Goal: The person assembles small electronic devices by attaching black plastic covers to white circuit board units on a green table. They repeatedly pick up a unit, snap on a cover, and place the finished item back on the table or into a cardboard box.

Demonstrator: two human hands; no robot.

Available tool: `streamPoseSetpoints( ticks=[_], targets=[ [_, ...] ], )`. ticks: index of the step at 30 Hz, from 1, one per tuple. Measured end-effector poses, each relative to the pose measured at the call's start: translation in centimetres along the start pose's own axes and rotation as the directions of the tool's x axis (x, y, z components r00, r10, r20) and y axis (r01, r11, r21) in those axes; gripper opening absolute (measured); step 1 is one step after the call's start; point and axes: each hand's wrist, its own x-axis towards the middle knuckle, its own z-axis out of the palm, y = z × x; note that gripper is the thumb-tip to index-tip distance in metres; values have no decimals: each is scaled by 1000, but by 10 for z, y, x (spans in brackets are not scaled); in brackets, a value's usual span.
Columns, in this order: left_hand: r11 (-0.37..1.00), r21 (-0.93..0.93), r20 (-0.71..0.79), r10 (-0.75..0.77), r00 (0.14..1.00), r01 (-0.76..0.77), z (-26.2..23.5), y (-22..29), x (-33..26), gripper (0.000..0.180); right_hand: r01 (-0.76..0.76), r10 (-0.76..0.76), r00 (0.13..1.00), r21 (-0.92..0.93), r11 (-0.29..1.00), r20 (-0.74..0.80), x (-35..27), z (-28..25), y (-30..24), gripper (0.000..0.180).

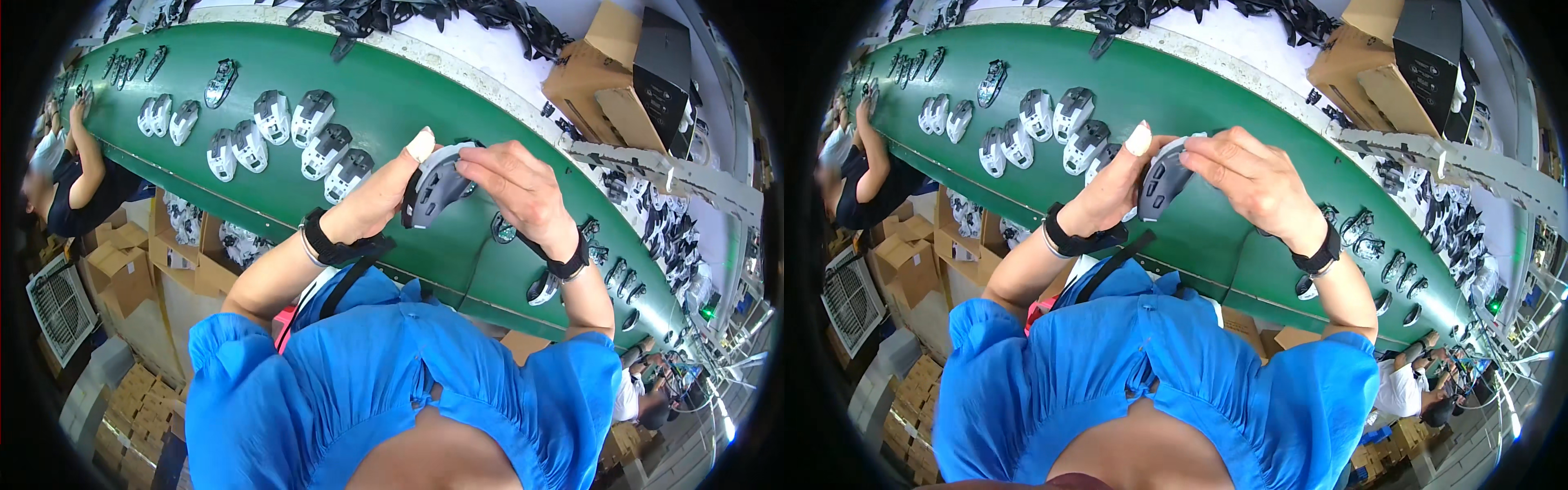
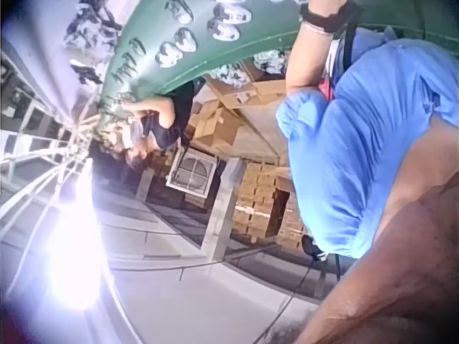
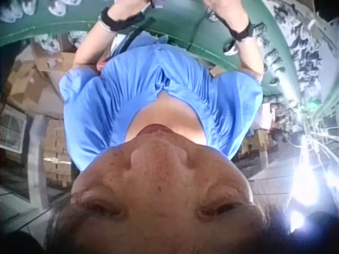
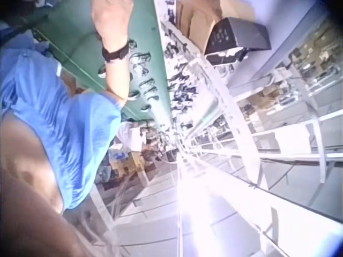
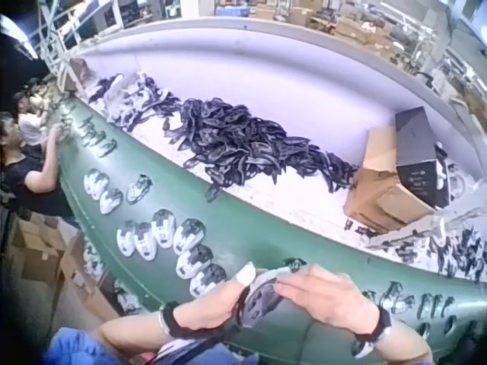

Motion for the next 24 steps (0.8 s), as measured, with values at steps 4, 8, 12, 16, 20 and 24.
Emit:
streamPoseSetpoints(
  ticks=[4, 8, 12, 16, 20, 24],
  targets=[
    [999, -31, -5, -22, 1000, 22, 1, -3, -7, 84, 48, -48, 993, 1, 999, 105, -2, 1, -17, 38],
    [996, -81, -10, -23, 1000, 22, 6, 0, -12, 74, 52, -53, 998, -59, 997, -27, 0, 1, -21, 39],
    [991, -135, -66, -12, 998, 3, 11, 6, -15, 69, 33, -38, 998, -100, 994, -50, 7, -1, -20, 41],
    [993, -119, -3, -16, 1000, 16, -4, -2, -12, 67, 46, -30, 996, -192, 980, 82, 9, 0, -21, 42],
    [1000, -21, 14, 10, 1000, -10, -12, -5, -17, 64, 45, -12, 990, -233, 971, 141, 7, 6, -28, 41],
    [997, -64, 17, 38, 999, -37, -15, -14, -17, 60, -73, 62, 996, 175, 982, 66, -2, 14, -15, 48]
  ],
)
